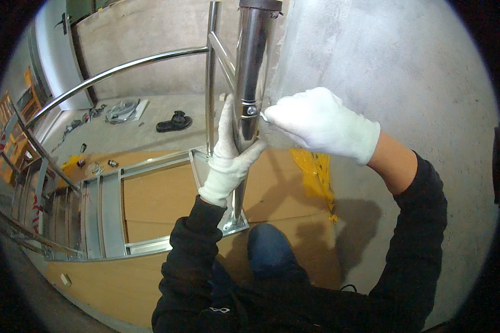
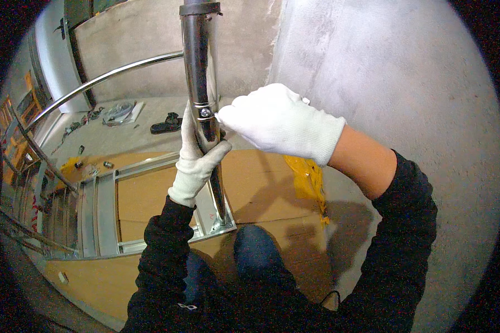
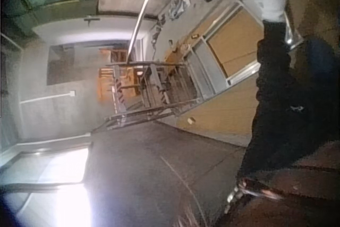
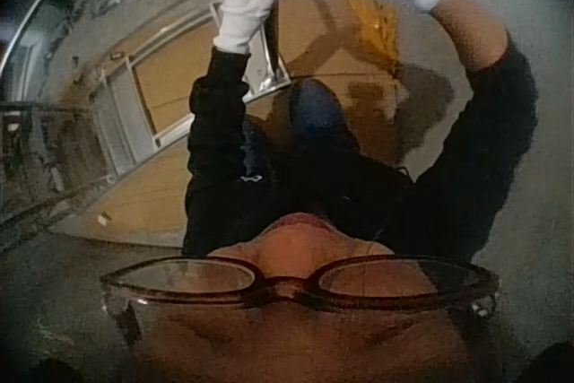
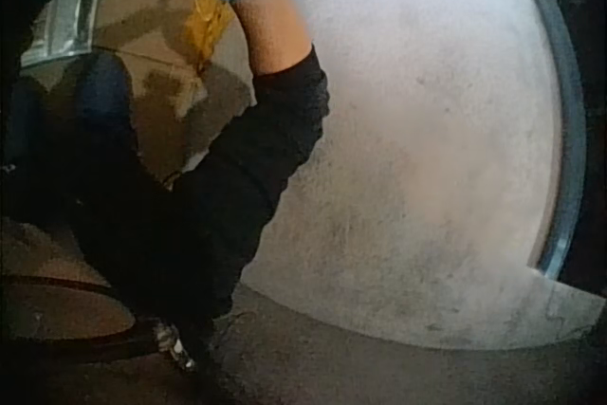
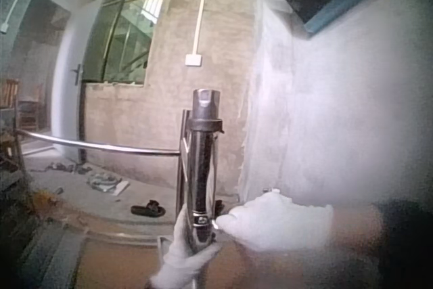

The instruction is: The person assembles a metal railing by tightening a clamp on a vertical post and attaching a horizontal handrail. They use an Allen key to secure the components and then fit a metal bracket to connect the handrail to the post.

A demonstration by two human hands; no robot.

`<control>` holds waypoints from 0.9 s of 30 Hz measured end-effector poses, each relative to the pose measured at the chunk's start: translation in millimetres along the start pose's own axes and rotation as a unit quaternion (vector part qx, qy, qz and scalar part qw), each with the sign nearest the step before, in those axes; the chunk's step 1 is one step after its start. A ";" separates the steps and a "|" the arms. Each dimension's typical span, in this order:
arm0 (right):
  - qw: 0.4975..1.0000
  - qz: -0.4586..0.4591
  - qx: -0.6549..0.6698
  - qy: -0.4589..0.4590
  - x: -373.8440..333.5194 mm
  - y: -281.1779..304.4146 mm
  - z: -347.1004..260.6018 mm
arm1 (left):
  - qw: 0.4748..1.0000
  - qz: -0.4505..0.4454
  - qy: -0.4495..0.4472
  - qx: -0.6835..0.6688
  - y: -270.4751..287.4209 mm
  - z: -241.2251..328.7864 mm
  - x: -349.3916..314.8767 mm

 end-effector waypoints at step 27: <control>0.994 0.035 -0.103 -0.002 11.8 15.7 -15.4 | 0.996 0.003 -0.070 0.056 2.8 -3.7 3.4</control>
Point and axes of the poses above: each hand's wrist, its own x-axis towards the middle knuckle, its own y-axis out of the back of the hand, z = x × y, the point moved 6 cm from there along x, towards the middle knuckle, and after that the axes turned 7 degrees about -x, right-handed, at the moved point
